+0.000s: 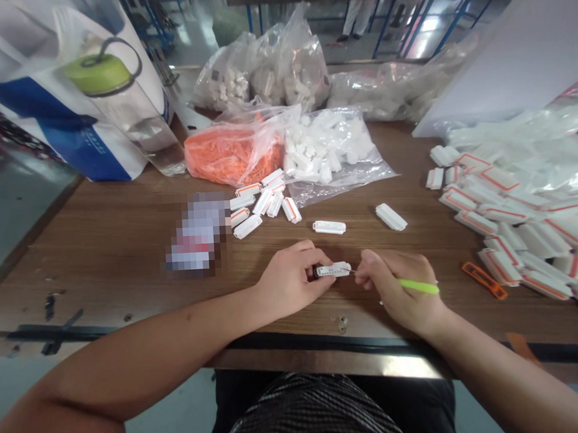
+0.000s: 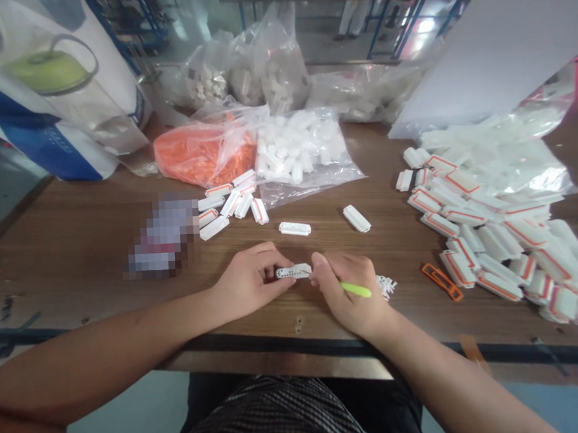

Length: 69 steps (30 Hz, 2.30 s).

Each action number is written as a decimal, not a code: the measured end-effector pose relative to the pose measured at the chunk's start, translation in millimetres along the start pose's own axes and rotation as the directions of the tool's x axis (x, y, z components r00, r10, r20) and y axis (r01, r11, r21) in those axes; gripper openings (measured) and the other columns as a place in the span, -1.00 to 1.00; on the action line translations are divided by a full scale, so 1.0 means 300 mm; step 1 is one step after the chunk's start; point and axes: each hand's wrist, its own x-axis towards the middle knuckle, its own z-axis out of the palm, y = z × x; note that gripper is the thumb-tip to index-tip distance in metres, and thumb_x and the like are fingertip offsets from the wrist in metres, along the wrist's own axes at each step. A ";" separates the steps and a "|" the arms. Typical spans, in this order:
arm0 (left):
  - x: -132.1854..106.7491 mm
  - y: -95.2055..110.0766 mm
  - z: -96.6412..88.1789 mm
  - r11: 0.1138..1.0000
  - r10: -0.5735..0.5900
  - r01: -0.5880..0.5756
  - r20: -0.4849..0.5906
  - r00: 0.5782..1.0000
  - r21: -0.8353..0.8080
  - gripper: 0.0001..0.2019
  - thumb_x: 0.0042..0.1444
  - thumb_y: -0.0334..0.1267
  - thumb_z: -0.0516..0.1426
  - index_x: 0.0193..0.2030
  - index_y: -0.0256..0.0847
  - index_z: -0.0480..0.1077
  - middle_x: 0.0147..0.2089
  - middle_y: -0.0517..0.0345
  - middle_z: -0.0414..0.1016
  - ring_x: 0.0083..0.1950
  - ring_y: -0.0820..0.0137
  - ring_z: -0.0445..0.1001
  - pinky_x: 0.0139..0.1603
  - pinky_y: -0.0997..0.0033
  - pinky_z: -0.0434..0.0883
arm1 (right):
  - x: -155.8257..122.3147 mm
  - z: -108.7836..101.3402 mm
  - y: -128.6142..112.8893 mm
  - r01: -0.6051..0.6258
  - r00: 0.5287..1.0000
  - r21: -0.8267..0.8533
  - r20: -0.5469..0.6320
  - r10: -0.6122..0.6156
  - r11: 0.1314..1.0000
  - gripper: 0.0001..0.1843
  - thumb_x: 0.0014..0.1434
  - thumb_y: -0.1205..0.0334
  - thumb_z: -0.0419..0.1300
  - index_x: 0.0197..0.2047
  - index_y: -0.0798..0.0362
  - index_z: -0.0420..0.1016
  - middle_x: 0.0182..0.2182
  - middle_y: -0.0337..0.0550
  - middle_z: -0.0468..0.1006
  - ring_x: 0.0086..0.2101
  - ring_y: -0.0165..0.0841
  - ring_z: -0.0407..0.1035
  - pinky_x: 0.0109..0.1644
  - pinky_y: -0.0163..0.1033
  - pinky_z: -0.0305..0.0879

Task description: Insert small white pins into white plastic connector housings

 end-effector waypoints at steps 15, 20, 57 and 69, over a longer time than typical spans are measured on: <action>0.000 -0.004 0.001 1.000 0.006 -0.006 0.007 1.000 -0.011 -0.92 0.05 -0.37 0.28 -0.28 -0.24 0.54 -0.41 0.27 0.33 -0.49 0.56 0.31 -0.42 0.52 0.28 | -0.003 0.014 0.003 -0.130 0.985 0.110 -0.098 0.141 0.985 -0.51 0.34 0.20 0.06 -0.63 0.04 0.45 -0.67 -0.29 0.50 -0.70 -0.53 0.35 -0.58 -0.41 0.28; 0.001 -0.005 0.000 1.000 0.010 -0.010 -0.001 1.000 -0.009 -0.93 0.06 -0.37 0.27 -0.28 -0.25 0.54 -0.41 0.26 0.34 -0.48 0.56 0.31 -0.42 0.51 0.29 | -0.002 0.016 0.002 -0.155 0.984 0.127 -0.070 0.164 0.980 -0.51 0.33 0.19 0.07 -0.63 0.04 0.46 -0.67 -0.28 0.52 -0.70 -0.53 0.35 -0.59 -0.41 0.28; 0.000 -0.002 -0.005 1.000 0.005 -0.005 0.019 1.000 -0.007 -0.93 0.05 -0.36 0.27 -0.29 -0.24 0.52 -0.41 0.27 0.33 -0.48 0.55 0.31 -0.43 0.50 0.28 | 0.001 0.017 0.001 -0.133 0.988 0.066 -0.067 0.137 0.989 -0.51 0.33 0.17 0.06 -0.63 0.04 0.45 -0.68 -0.26 0.50 -0.68 -0.50 0.36 -0.56 -0.36 0.29; 0.002 -0.001 -0.007 1.000 -0.001 0.001 0.030 1.000 -0.009 -0.92 0.06 -0.35 0.26 -0.27 -0.22 0.53 -0.40 0.25 0.35 -0.47 0.54 0.32 -0.41 0.49 0.30 | 0.008 0.010 0.016 -0.195 0.970 0.133 -0.118 0.211 0.972 -0.48 0.33 0.11 0.06 -0.64 0.04 0.47 -0.67 -0.24 0.51 -0.70 -0.50 0.34 -0.63 -0.37 0.24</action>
